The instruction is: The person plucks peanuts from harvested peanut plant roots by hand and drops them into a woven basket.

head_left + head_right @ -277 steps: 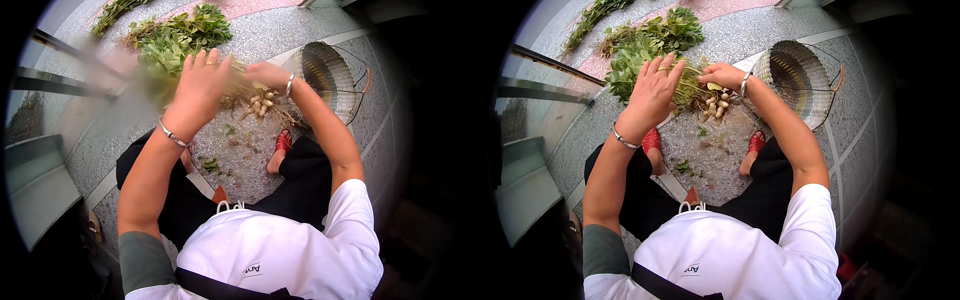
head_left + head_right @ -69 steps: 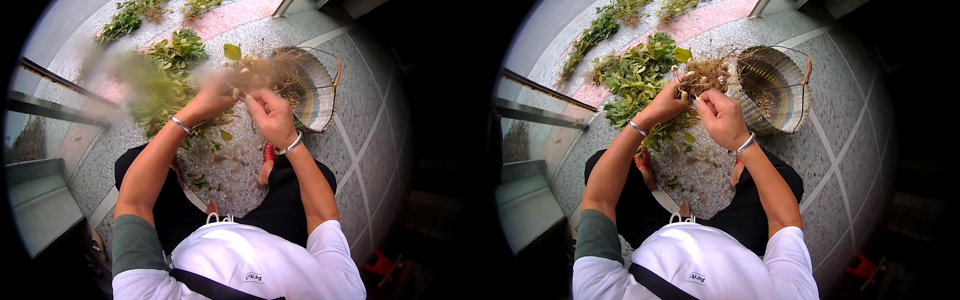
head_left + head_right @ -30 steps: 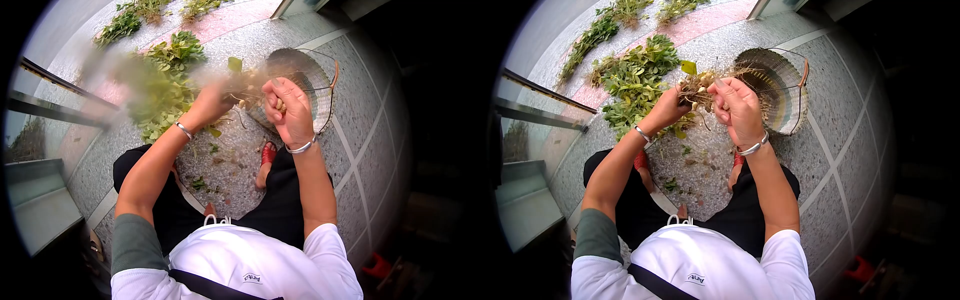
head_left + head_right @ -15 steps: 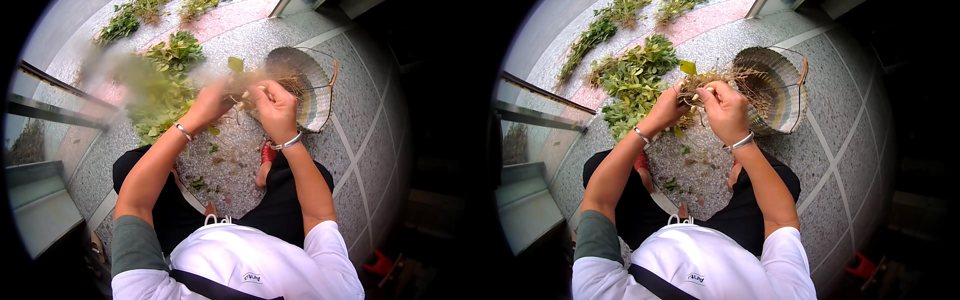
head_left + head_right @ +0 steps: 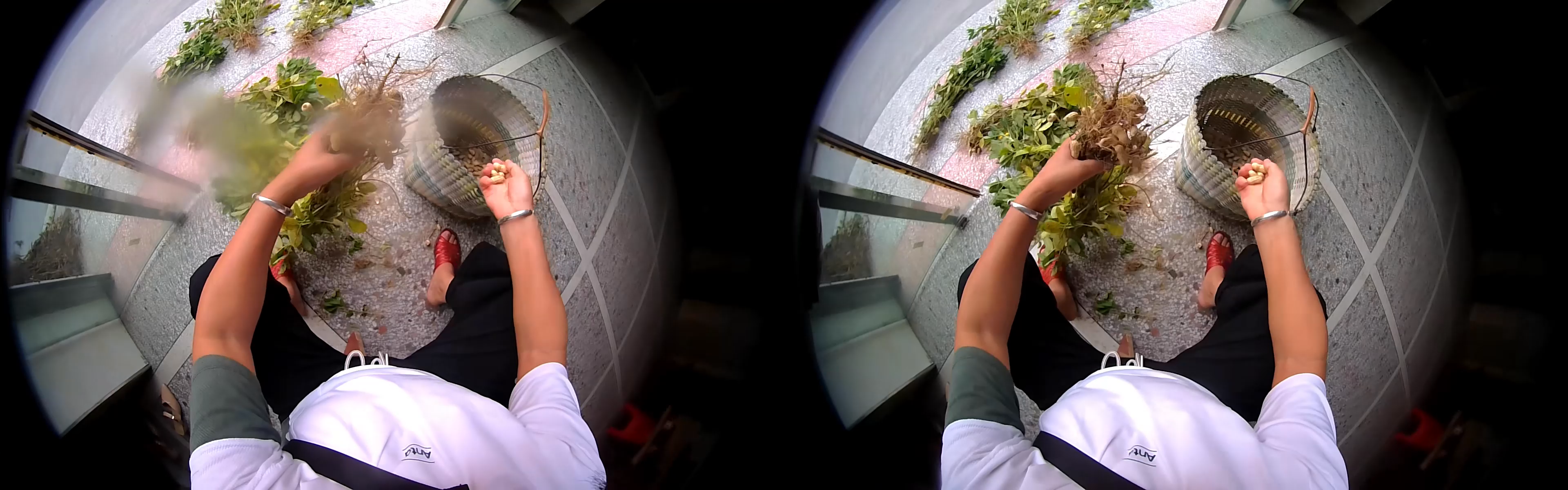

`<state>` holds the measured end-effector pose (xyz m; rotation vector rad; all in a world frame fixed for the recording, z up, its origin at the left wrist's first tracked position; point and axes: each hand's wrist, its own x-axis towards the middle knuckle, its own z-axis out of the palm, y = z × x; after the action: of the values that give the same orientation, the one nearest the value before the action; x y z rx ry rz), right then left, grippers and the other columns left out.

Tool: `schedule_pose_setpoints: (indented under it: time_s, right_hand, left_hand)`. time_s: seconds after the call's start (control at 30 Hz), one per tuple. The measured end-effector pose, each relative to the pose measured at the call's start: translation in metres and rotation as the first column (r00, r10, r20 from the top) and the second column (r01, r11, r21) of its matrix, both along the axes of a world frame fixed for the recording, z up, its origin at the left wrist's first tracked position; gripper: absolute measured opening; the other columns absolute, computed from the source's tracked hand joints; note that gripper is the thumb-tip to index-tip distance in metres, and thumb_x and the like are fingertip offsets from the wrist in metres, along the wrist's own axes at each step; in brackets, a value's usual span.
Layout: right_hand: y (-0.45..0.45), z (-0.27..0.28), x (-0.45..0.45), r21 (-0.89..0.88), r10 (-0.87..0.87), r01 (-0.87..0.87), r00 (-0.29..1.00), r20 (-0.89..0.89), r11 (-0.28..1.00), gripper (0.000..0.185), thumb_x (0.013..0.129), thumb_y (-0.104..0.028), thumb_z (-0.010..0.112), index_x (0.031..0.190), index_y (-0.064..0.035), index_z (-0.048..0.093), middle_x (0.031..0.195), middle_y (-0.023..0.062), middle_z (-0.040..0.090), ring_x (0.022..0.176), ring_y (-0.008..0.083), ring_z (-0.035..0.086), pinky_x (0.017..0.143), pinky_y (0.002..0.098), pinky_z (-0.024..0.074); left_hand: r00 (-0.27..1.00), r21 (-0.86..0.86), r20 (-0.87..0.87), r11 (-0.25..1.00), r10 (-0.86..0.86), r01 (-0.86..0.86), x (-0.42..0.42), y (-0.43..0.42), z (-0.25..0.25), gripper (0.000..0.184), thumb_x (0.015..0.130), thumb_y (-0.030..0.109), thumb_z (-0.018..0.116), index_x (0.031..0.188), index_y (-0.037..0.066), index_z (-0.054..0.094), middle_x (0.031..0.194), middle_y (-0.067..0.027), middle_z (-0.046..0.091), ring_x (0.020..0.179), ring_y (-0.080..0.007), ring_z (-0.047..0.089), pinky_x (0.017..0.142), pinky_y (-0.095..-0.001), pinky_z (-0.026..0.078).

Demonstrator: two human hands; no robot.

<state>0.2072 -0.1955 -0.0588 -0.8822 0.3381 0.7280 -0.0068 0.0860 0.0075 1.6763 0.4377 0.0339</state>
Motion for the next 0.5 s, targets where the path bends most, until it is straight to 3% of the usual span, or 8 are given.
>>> schedule_pose_setpoints:
  time_s: [0.1, 0.13, 0.23, 0.27, 0.3, 0.33, 0.43, 0.5]
  right_hand:
    - [0.007, 0.014, 0.007, -0.217, -0.373, 0.350, 0.925, -0.077, 0.911, 0.040, 0.091, -0.022, 0.043, 0.119, 0.0049, 0.038, 0.115, 0.0192, 0.042, 0.107, 0.0321, 0.046, 0.090, 0.0458, 0.0432]
    - [0.001, 0.012, 0.011, -0.213, -0.330, 0.326, 0.944, 0.015, 0.921, 0.056, 0.088, -0.023, 0.047, 0.131, 0.0064, 0.026, 0.133, 0.0216, 0.025, 0.124, 0.0402, 0.028, 0.103, 0.0499, 0.0291]
    - [-0.002, 0.002, 0.015, -0.516, -0.149, 0.210, 0.976, 0.159, 0.830, 0.056, 0.086, -0.022, 0.051, 0.131, 0.0047, 0.029, 0.134, 0.0218, 0.026, 0.123, 0.0404, 0.030, 0.098, 0.0497, 0.0359]
    - [0.006, 0.017, 0.001, -0.586, -0.026, 0.130, 0.983, 0.183, 0.800, 0.052, 0.085, -0.020, 0.053, 0.128, 0.0029, 0.034, 0.135, 0.0214, 0.028, 0.119, 0.0370, 0.036, 0.090, 0.0491, 0.0422]
    - [0.017, 0.036, -0.018, -0.613, 0.114, 0.063, 0.963, 0.245, 0.787, 0.039, 0.085, -0.018, 0.053, 0.118, 0.0023, 0.047, 0.123, 0.0199, 0.045, 0.104, 0.0286, 0.052, 0.076, 0.0394, 0.0497]
    - [0.024, 0.040, -0.029, -0.595, 0.216, 0.037, 0.912, 0.348, 0.803, 0.032, 0.086, -0.018, 0.054, 0.111, 0.0015, 0.051, 0.113, 0.0157, 0.052, 0.094, 0.0235, 0.056, 0.070, 0.0339, 0.0499]
    - [0.056, 0.067, -0.074, -0.473, 0.348, 0.085, 0.565, 0.748, 0.877, 0.019, 0.086, -0.018, 0.057, 0.094, -0.0008, 0.060, 0.089, 0.0042, 0.063, 0.069, 0.0114, 0.060, 0.058, 0.0226, 0.0487]
    - [0.074, 0.087, -0.091, -0.459, 0.409, 0.108, 0.308, 0.859, 0.882, 0.019, 0.082, -0.015, 0.062, 0.095, -0.0016, 0.059, 0.090, 0.0044, 0.062, 0.071, 0.0125, 0.060, 0.060, 0.0242, 0.0492]
  left_hand:
    - [0.998, -0.028, 0.057, 1.000, -0.002, 0.003, -0.003, -0.003, -0.006, 0.049, 0.073, 0.013, 0.067, 0.115, 0.000, 0.047, 0.098, -0.0044, 0.059, 0.085, -0.0126, 0.052, 0.078, -0.0266, 0.042]
    - [0.999, -0.018, 0.046, 1.000, -0.012, 0.013, -0.003, -0.005, -0.005, 0.048, 0.071, 0.011, 0.066, 0.114, 0.000, 0.048, 0.098, -0.0048, 0.059, 0.086, -0.0134, 0.052, 0.080, -0.0262, 0.042]
    - [0.989, -0.051, -0.013, 0.988, -0.144, 0.143, -0.002, 0.001, -0.015, 0.052, 0.069, 0.008, 0.064, 0.118, 0.003, 0.047, 0.097, -0.0028, 0.056, 0.085, -0.0109, 0.050, 0.074, -0.0255, 0.043]
    - [0.992, -0.077, 0.039, 0.989, -0.122, 0.124, -0.002, -0.001, -0.018, 0.046, 0.068, 0.006, 0.062, 0.112, 0.002, 0.050, 0.093, -0.0020, 0.057, 0.081, -0.0105, 0.050, 0.071, -0.0249, 0.042]
    - [0.990, -0.099, 0.006, 0.985, -0.138, 0.138, -0.003, -0.004, -0.011, 0.040, 0.069, 0.007, 0.062, 0.107, 0.001, 0.053, 0.093, -0.0028, 0.058, 0.082, -0.0115, 0.051, 0.073, -0.0254, 0.042]
    - [0.988, -0.121, -0.028, 0.981, -0.154, 0.150, -0.005, -0.005, 0.001, 0.034, 0.070, 0.009, 0.062, 0.102, -0.001, 0.056, 0.094, -0.0036, 0.059, 0.083, -0.0124, 0.052, 0.075, -0.0259, 0.042]
    - [0.976, -0.066, -0.103, 0.980, -0.194, 0.188, -0.004, -0.009, 0.013, 0.024, 0.072, 0.012, 0.061, 0.092, -0.002, 0.063, 0.096, -0.0060, 0.061, 0.087, -0.0141, 0.053, 0.080, -0.0271, 0.042]
    - [0.963, -0.092, -0.138, 0.971, -0.232, 0.221, -0.001, -0.009, 0.007, 0.024, 0.071, 0.011, 0.061, 0.091, -0.002, 0.064, 0.100, -0.0076, 0.061, 0.091, -0.0149, 0.053, 0.083, -0.0279, 0.041]
